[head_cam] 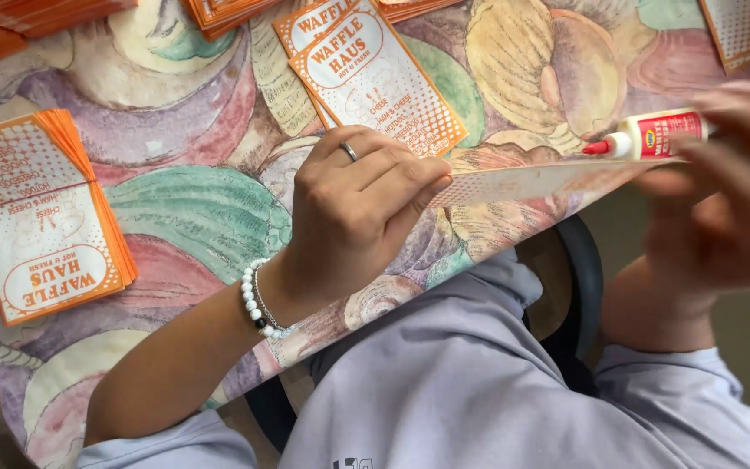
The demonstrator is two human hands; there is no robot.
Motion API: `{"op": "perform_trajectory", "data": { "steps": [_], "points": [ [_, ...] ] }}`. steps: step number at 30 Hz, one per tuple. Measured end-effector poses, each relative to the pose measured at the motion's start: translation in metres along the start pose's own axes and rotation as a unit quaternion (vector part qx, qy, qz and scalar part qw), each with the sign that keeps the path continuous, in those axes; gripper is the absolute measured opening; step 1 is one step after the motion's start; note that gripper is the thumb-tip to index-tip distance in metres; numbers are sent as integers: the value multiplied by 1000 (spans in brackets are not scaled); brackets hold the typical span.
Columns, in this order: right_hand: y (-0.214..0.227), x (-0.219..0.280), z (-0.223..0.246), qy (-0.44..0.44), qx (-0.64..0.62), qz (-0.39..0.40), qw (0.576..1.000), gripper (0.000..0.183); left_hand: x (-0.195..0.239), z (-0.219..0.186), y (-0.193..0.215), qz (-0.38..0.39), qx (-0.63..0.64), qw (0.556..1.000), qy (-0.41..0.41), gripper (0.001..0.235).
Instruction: Applying glue to paper bag templates and folding them into finished bags.
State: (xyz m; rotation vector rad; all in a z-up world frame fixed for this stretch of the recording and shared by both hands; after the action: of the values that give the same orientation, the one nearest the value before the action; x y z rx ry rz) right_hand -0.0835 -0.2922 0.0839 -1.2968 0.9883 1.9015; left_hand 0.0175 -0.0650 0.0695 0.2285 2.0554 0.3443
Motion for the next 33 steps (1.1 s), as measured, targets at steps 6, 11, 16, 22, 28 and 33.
{"op": "perform_trajectory", "data": {
  "steps": [6,11,16,22,28,33],
  "points": [
    [-81,-22,58,144,56,284,946,42,-9,-6,7,32,-15,999,-18,14],
    [-103,-11,53,134,13,303,943,27,-6,-2,9,43,-51,997,-30,14],
    [-102,-13,42,77,-30,311,947,27,-9,-5,12,53,-42,996,-58,17],
    [-77,-18,9,17,-88,333,939,21,-7,9,14,37,-33,999,-21,7],
    [28,56,-164,-137,-35,373,917,27,-1,26,13,15,-18,999,39,4],
    [37,97,-123,-379,-50,134,914,42,12,49,0,-43,80,970,225,6]
  ]
}}
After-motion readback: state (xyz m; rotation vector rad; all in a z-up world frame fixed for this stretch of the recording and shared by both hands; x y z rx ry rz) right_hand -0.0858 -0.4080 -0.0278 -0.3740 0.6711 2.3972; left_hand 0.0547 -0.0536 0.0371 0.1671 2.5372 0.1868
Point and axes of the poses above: each hand's wrist, its own x-axis away from the middle knuckle, its own y-axis out of the back of the hand, z = x × y, the point moved 8 cm from there along -x, towards the middle knuckle, and after that the axes turned 13 degrees about -z, right-handed, at the moved point
